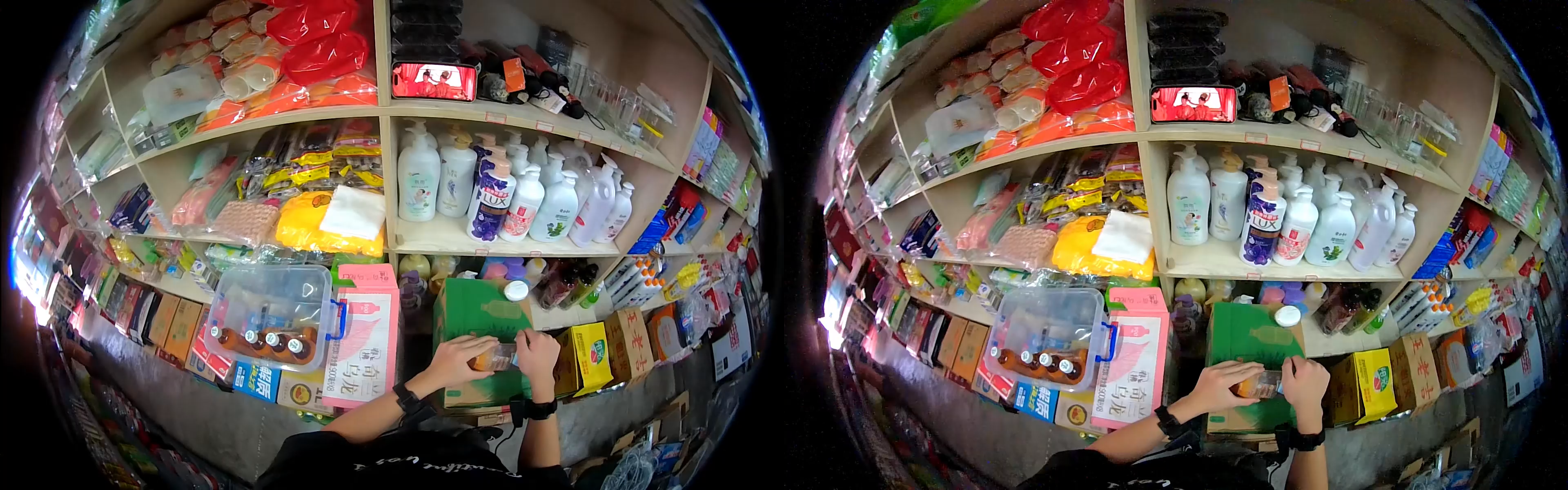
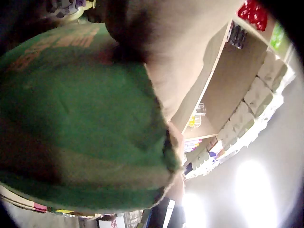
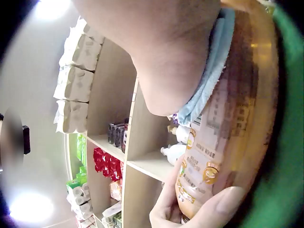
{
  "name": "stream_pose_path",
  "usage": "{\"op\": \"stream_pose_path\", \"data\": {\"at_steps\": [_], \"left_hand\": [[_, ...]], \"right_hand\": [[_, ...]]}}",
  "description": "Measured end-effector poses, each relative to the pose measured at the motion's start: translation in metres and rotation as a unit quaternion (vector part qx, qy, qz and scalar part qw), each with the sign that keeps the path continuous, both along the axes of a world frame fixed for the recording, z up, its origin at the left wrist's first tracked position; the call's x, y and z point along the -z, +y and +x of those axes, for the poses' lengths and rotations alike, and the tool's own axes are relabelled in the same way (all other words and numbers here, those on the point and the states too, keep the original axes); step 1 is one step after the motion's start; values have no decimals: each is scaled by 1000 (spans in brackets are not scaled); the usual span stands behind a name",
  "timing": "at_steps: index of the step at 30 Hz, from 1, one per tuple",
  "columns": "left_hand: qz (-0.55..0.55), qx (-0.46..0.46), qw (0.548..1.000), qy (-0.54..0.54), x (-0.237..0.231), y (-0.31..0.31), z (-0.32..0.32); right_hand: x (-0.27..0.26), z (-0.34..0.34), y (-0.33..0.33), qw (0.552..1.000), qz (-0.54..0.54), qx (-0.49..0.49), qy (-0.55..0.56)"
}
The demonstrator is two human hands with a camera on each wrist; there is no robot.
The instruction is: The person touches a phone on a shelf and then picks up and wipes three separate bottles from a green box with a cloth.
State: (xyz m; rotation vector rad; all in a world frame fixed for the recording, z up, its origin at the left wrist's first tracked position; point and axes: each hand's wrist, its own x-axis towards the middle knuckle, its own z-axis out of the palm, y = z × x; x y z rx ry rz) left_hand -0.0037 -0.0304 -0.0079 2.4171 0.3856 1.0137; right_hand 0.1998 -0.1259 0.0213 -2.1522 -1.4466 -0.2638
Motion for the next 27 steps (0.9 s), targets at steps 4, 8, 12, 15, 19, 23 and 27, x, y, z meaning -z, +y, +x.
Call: {"op": "stream_pose_path", "data": {"at_steps": [4,8,12,15,19,23,27], "left_hand": [[-13,-1,1000,0,-4,-2,-1],[0,-14,1000,0,-2,-3,1],[-7,-11,1000,-10,-2,-3,1],[3,-16,1000,-8,-3,-4,0],[-1,-13,1000,-3,-3,-4,0],[12,-18,1000,-9,-2,-4,1],[8,-13,1000,-6,-1,-4,0]], "right_hand": [[-3,-2,2,1000,-2,19,2],[-7,-3,3,1000,-5,25,-1],[-4,-4,2,1000,4,27,-2],[-2,-4,2,999,19,29,1],[-3,-6,1,999,22,30,3],[-6,-7,1,999,21,33,7],[-5,-7,0,999,21,32,2]]}}
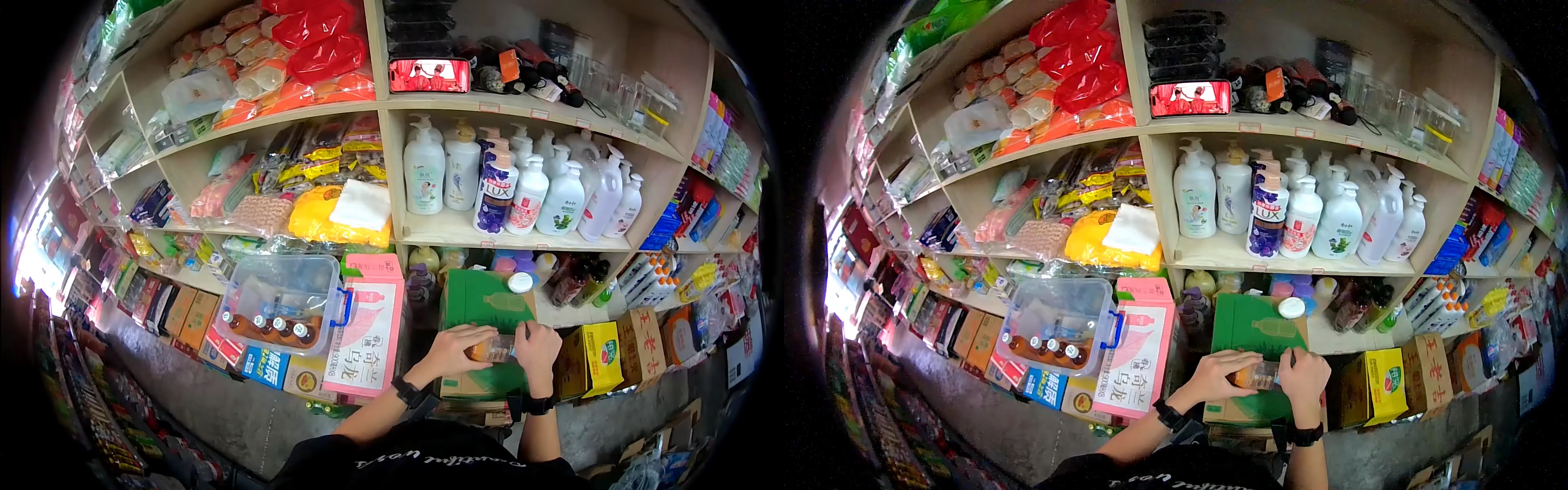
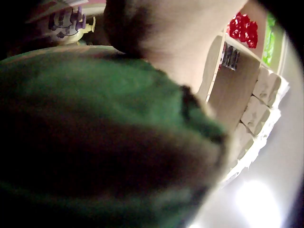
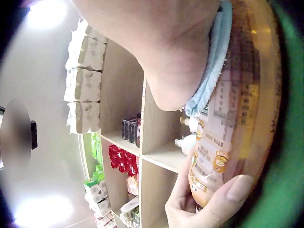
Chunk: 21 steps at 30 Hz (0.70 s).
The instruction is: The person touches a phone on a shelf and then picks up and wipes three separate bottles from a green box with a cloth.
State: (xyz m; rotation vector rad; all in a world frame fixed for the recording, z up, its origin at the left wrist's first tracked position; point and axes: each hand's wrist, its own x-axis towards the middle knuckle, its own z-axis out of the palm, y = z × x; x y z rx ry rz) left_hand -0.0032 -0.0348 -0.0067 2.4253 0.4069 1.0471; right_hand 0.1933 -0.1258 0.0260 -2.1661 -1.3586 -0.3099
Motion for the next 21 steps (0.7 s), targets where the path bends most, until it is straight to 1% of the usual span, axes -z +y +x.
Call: {"op": "stream_pose_path", "data": {"at_steps": [6,11,21], "left_hand": [[-6,4,1000,3,-2,0,0],[0,3,1000,-5,-3,-1,-2],[5,4,1000,-3,1,0,-1]], "right_hand": [[2,0,0,1000,10,-2,0],[-3,-3,-1,1000,-15,15,15],[-2,-3,-1,1000,-11,21,14]]}}
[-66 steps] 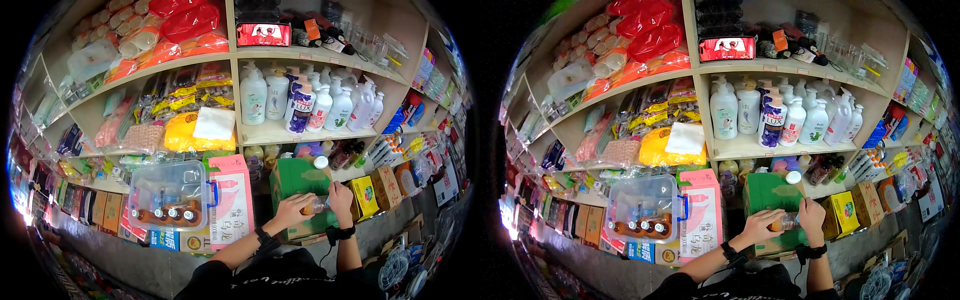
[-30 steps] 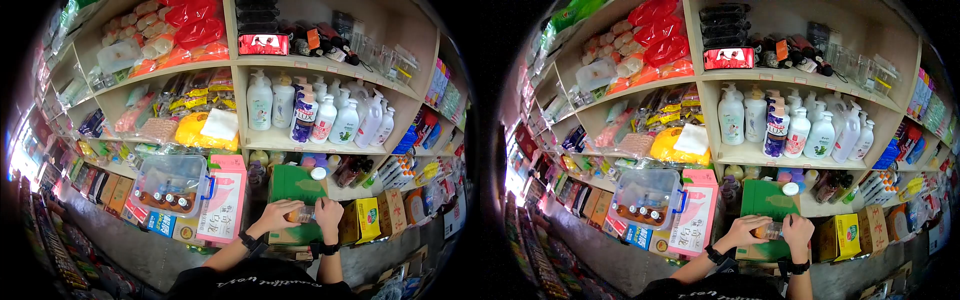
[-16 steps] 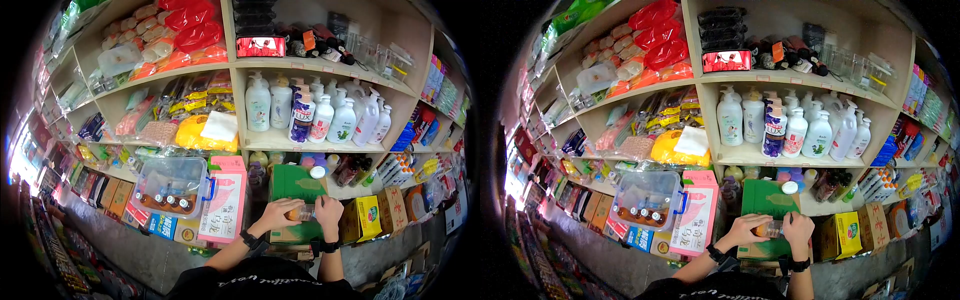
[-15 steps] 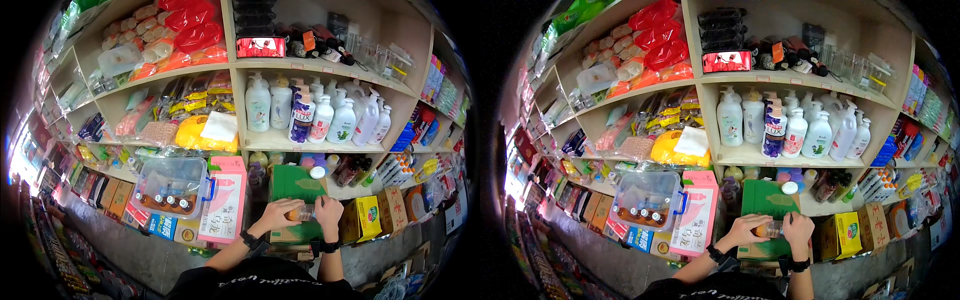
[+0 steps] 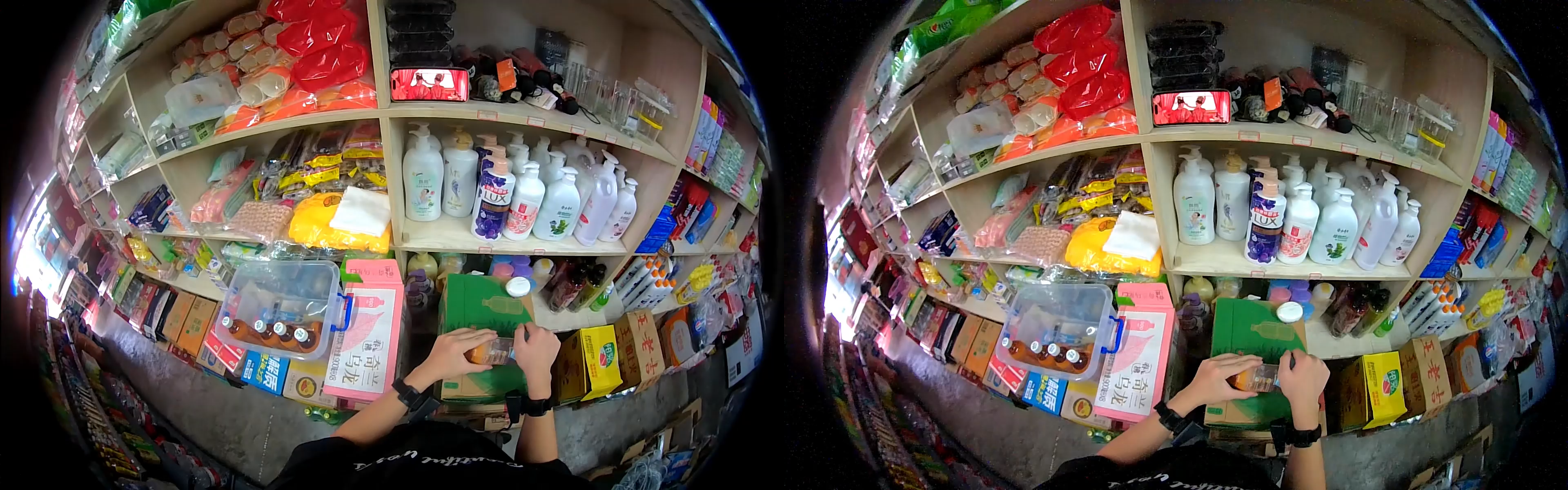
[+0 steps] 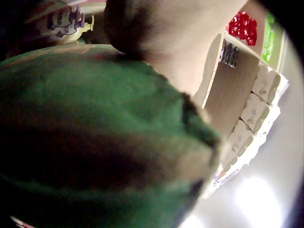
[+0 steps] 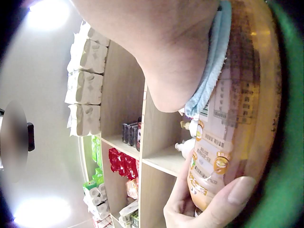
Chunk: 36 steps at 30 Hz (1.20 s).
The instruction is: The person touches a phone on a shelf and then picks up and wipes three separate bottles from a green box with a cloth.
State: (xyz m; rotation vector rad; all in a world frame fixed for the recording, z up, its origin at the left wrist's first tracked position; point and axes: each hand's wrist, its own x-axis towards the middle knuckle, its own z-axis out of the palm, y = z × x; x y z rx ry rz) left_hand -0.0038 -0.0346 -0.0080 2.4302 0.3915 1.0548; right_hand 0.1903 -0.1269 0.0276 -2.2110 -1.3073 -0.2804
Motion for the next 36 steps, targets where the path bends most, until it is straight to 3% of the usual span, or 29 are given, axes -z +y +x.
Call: {"op": "stream_pose_path", "data": {"at_steps": [36], "left_hand": [[0,-4,1000,2,-3,-2,-1]], "right_hand": [[-2,-1,-1,1000,18,-8,3]]}}
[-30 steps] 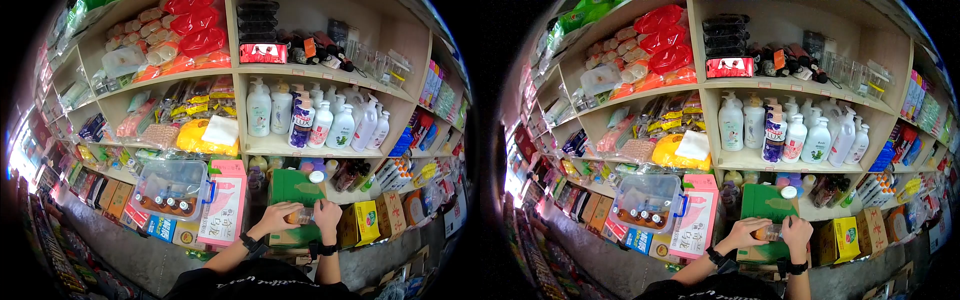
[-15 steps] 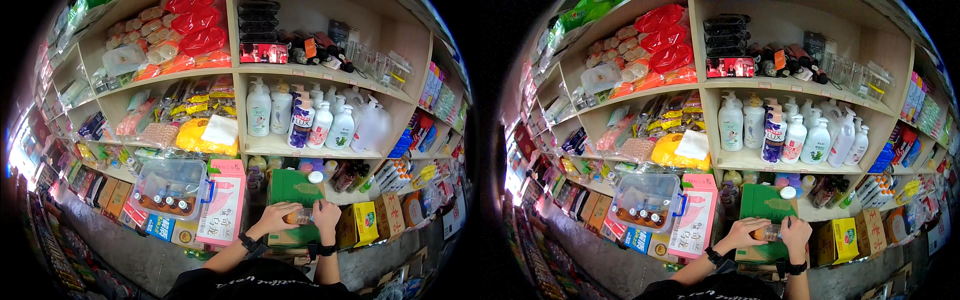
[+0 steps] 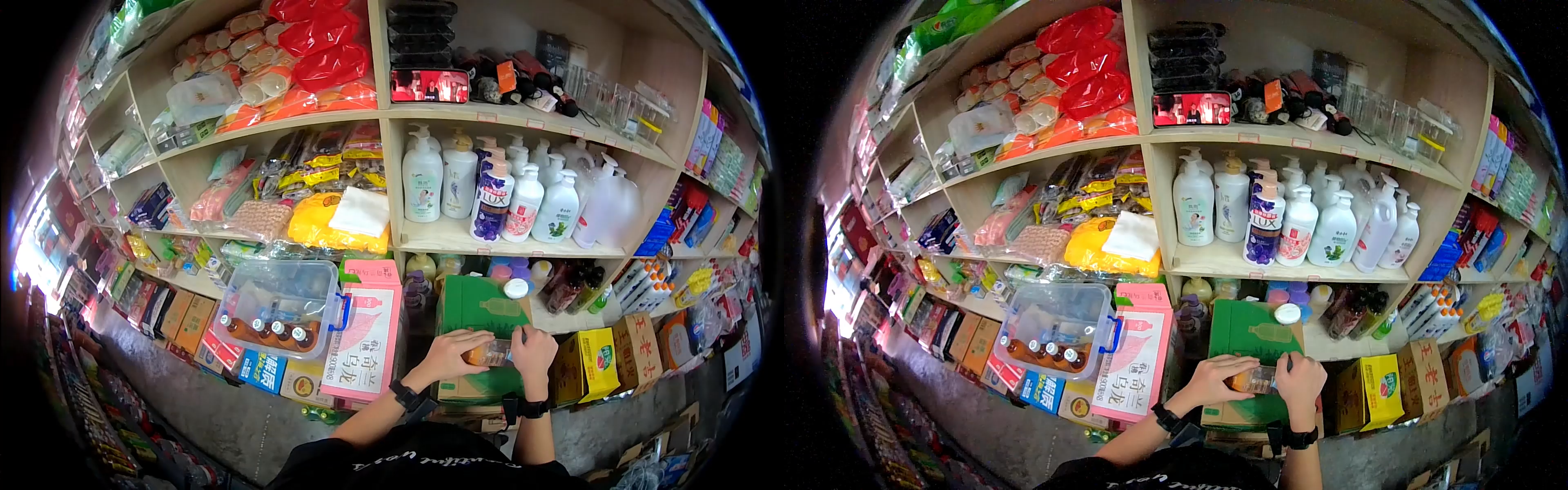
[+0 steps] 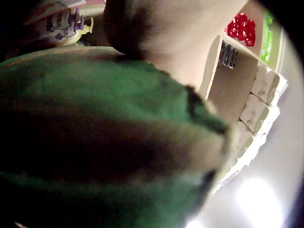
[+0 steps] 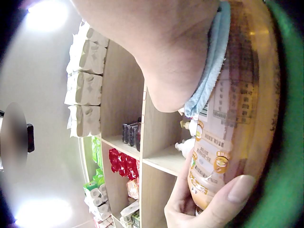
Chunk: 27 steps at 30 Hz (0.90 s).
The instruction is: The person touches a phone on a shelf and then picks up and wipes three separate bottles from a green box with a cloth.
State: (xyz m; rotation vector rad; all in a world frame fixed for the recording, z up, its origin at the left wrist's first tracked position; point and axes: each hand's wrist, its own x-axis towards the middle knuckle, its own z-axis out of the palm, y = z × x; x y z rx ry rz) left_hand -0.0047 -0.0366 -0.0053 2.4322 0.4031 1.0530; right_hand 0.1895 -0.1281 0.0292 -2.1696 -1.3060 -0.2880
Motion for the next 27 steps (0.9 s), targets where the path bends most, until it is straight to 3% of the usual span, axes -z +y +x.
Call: {"op": "stream_pose_path", "data": {"at_steps": [27], "left_hand": [[-7,18,1000,-5,2,2,1]], "right_hand": [[6,1,0,1000,14,8,-18]]}}
